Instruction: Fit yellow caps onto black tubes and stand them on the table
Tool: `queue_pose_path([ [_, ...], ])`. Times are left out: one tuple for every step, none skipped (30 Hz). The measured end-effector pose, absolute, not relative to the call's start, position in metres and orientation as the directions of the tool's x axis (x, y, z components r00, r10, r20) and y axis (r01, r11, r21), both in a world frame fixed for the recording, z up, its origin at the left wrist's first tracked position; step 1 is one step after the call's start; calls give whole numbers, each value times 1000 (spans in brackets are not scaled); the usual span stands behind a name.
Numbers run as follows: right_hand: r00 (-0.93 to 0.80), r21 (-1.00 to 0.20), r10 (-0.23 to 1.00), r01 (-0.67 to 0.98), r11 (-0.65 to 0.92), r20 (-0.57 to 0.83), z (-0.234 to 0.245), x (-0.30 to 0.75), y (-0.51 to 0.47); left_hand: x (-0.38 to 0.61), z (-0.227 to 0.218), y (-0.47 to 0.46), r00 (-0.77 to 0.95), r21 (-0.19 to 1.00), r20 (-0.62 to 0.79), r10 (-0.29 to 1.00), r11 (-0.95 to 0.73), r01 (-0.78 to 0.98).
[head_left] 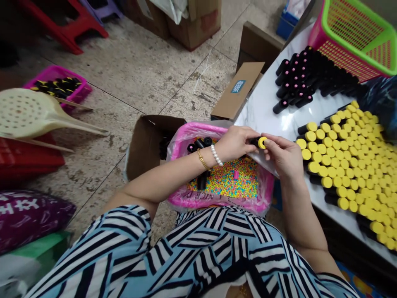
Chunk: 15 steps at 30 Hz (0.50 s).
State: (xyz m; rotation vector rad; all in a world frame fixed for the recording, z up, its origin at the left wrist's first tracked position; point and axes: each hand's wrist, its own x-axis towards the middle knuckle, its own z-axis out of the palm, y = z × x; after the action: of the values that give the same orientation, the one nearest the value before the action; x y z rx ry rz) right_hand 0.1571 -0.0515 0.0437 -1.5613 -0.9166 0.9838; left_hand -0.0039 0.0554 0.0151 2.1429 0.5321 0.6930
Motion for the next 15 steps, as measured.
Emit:
queue_pose_path([
  [364,-977,918,77,-200,-159,42,158,-47,-4,14,55,756,797,293,585,-586,145],
  [358,-974,918,79,-211,-170,40,159,-45,-5,13,53,748,797,293,595,-584,152],
  [359,-973,918,85,-212,-169,39,159,-43,-5,13,51,738,795,294,607,-584,163],
  [363,-974,918,96,-206,-158,39,159,-43,-6,13,49,729,790,294,618,-587,179],
  [367,-974,919,109,-197,-145,39,158,-43,-7,13,48,724,782,291,626,-592,197],
  [366,-974,921,122,-189,-133,39,157,-43,-7,14,47,722,774,286,630,-596,215],
  [361,-974,924,133,-182,-123,39,156,-43,-7,16,47,724,768,278,631,-599,227],
  [352,-973,928,143,-179,-119,40,156,-43,-7,18,48,728,769,268,631,-596,233],
  [343,-972,932,150,-178,-118,40,155,-43,-7,20,49,735,779,251,629,-582,232],
  [335,-971,935,153,-181,-121,41,154,-43,-8,23,50,747,803,223,627,-552,224],
  [325,-970,937,154,-188,-130,41,154,-43,-9,25,51,761,840,181,623,-500,210],
  [315,-968,938,153,-199,-143,41,154,-43,-10,28,51,781,885,125,613,-425,192],
  [304,-966,939,149,-211,-158,41,154,-43,-11,30,52,799,926,62,598,-333,177],
  [294,-965,940,141,-223,-174,41,153,-43,-12,32,51,810,957,4,586,-238,167],
  [283,-964,940,127,-233,-190,41,153,-43,-12,34,50,812,975,-40,582,-155,159],
])
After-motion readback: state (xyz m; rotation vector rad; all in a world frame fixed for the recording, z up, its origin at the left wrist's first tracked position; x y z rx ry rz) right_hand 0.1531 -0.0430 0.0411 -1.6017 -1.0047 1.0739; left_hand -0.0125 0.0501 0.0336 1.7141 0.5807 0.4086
